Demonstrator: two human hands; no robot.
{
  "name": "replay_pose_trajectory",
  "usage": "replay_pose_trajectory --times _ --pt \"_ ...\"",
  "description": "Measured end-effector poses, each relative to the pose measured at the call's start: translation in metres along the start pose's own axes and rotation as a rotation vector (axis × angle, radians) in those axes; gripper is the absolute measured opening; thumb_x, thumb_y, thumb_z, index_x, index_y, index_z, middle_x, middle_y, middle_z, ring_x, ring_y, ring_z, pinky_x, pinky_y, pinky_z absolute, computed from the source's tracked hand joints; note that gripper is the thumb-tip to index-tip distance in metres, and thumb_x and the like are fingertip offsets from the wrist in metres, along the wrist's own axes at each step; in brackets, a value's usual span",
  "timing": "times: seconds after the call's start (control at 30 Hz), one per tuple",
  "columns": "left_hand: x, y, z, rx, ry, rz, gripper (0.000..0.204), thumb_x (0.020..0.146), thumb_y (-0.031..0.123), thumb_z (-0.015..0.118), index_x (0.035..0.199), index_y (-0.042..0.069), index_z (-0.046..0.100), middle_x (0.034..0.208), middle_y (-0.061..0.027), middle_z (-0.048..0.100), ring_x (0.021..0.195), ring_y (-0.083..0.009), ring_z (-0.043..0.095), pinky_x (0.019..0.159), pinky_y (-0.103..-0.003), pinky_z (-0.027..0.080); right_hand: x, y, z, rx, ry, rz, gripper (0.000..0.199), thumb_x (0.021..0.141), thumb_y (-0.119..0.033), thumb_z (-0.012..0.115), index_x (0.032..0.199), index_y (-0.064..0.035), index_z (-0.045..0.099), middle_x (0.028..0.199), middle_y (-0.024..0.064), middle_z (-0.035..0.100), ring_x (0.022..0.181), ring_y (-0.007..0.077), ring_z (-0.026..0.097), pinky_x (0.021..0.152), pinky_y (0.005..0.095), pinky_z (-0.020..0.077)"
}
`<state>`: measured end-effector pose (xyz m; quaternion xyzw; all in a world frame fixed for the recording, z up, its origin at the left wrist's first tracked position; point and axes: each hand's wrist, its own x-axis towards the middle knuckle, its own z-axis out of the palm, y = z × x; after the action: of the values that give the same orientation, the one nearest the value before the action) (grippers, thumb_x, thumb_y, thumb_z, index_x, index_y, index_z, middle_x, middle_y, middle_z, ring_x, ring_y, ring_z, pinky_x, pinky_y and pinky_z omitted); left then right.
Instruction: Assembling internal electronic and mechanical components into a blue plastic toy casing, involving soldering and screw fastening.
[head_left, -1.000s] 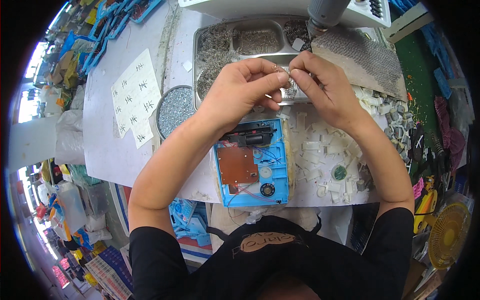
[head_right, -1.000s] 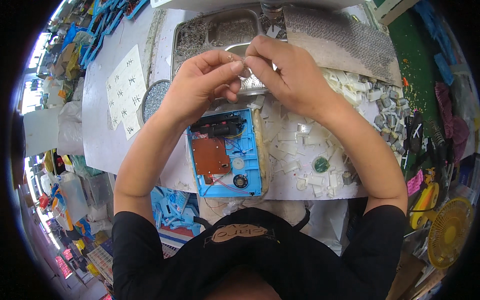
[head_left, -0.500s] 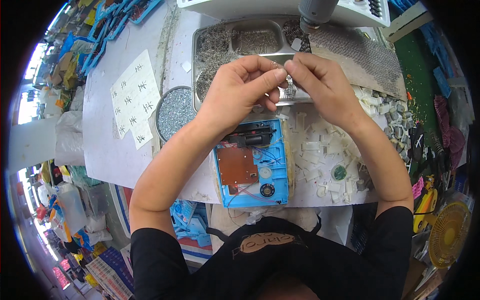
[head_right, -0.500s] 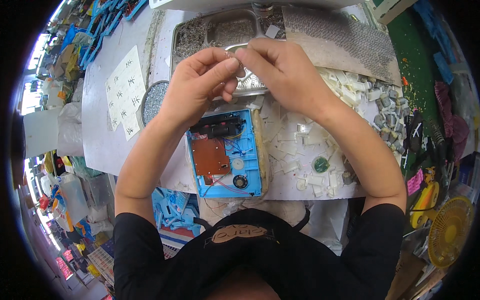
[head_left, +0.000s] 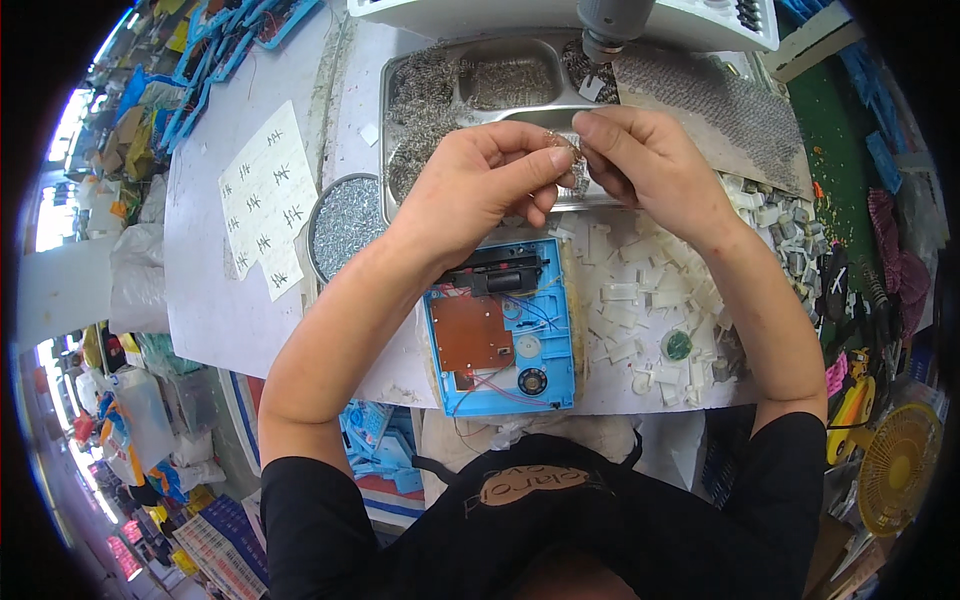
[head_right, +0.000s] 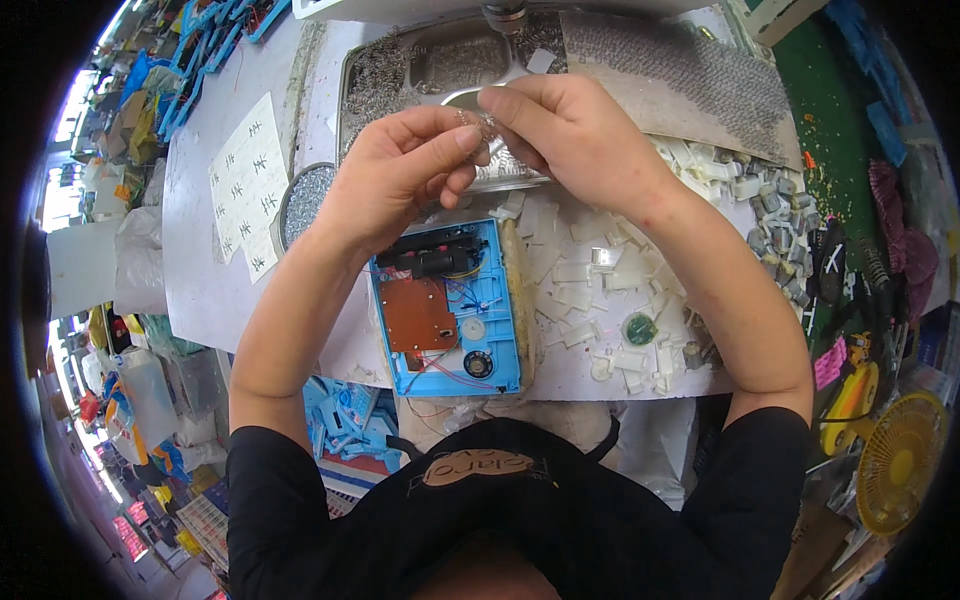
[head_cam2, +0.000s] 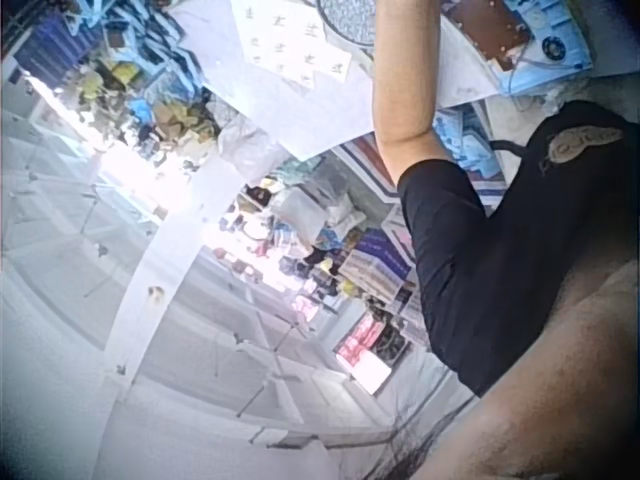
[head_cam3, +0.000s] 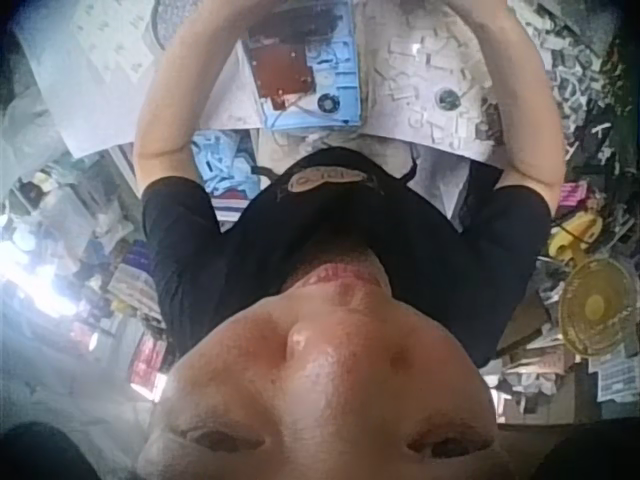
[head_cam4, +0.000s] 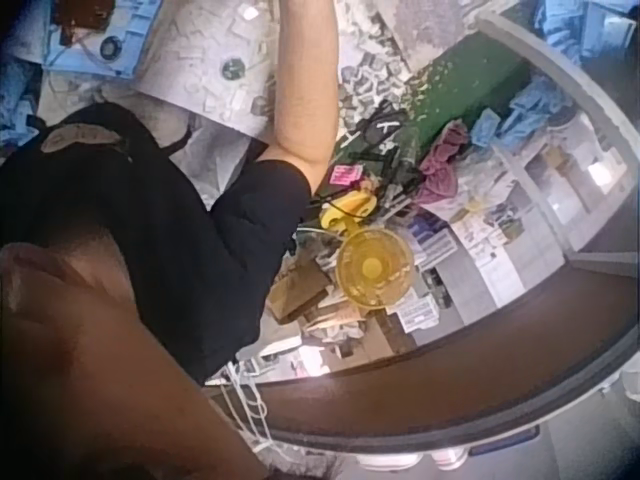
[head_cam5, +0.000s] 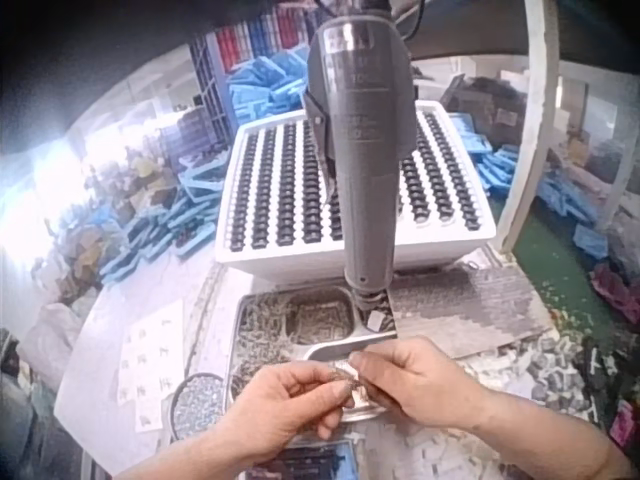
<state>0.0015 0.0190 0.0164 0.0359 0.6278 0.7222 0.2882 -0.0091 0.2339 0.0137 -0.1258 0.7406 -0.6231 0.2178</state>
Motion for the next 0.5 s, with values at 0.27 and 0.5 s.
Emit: replay_pose_trajectory --times 0.27,0.5 --pt "0.009 0.002 -0.018 -0.296 -0.221 -0.241 0.022 0.098 0.018 0.065 0.107 -0.002 0.064 0.09 -0.004 0.063 0.066 -0.0026 0.053 0.051 -0.015 0.043 0.002 0.011 -0.004 -0.826 0.213 -0.916 0.01 0.088 -0.004 0.065 0.097 -0.004 0.062 0.091 0.0103 0.065 0.081 0.0338 0.062 0.071 0.0382 0.0524" --pt "0.009 -0.004 -0.014 -0.15 -0.207 -0.156 0.018 0.098 0.017 0.064 0.105 0.001 0.063 0.089 -0.0022 0.061 0.063 -0.0025 0.048 0.051 -0.015 0.037 -0.005 -0.004 0.0 -0.34 0.149 -0.381 0.018 0.092 -0.02 0.065 0.091 -0.0017 0.065 0.084 0.0063 0.066 0.076 0.0153 0.065 0.06 0.0294 0.0527"
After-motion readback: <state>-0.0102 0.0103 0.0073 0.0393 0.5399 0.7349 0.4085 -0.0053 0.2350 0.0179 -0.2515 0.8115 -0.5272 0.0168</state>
